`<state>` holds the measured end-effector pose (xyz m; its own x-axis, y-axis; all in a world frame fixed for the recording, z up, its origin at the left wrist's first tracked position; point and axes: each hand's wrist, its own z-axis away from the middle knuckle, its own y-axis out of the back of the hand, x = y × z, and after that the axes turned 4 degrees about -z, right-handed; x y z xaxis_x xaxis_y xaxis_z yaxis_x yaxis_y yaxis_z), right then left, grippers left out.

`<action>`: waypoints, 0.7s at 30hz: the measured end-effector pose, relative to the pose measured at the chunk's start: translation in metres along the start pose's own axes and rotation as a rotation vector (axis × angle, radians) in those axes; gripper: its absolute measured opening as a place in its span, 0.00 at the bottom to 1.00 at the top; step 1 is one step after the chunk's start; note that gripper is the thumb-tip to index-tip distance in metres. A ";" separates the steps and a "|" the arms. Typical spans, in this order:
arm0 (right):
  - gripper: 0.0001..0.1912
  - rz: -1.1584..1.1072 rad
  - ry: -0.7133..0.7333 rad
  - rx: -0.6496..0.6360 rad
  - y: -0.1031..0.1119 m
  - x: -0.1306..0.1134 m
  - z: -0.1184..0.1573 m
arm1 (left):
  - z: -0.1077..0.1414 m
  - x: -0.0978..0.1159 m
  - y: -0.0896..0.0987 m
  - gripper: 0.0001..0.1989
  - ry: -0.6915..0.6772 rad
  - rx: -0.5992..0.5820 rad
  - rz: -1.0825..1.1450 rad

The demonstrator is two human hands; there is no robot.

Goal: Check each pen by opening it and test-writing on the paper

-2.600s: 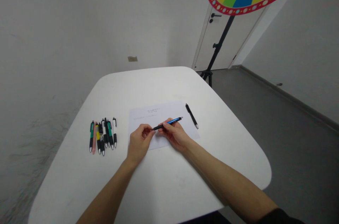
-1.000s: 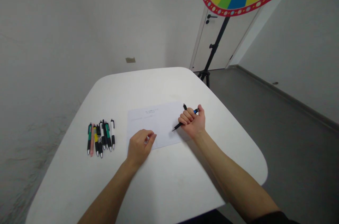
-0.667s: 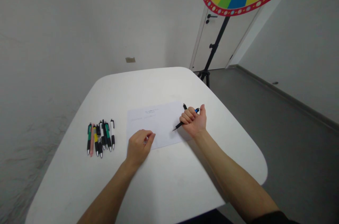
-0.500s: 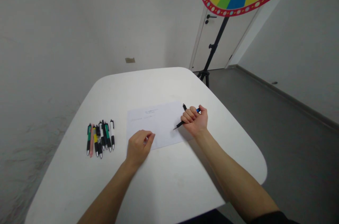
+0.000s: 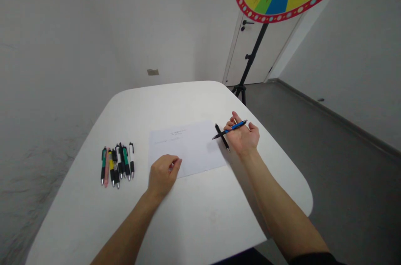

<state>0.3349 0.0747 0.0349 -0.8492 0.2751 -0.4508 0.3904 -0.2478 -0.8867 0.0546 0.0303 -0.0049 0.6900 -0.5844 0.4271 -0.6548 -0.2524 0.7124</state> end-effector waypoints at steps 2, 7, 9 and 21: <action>0.14 0.038 0.004 0.034 0.001 -0.004 -0.005 | 0.000 0.000 0.000 0.12 -0.007 0.006 -0.002; 0.06 0.175 0.046 0.155 0.001 -0.007 -0.011 | 0.000 0.000 0.001 0.11 -0.029 0.016 -0.007; 0.09 0.293 0.106 0.170 0.002 -0.007 -0.010 | 0.000 0.000 0.002 0.11 -0.036 0.029 -0.004; 0.07 0.848 0.085 0.241 0.033 0.000 -0.022 | -0.002 0.002 0.001 0.11 -0.062 0.056 -0.001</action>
<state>0.3554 0.0875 0.0037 -0.2747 -0.0244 -0.9612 0.7827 -0.5864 -0.2088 0.0556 0.0302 -0.0027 0.6715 -0.6304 0.3896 -0.6714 -0.2950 0.6798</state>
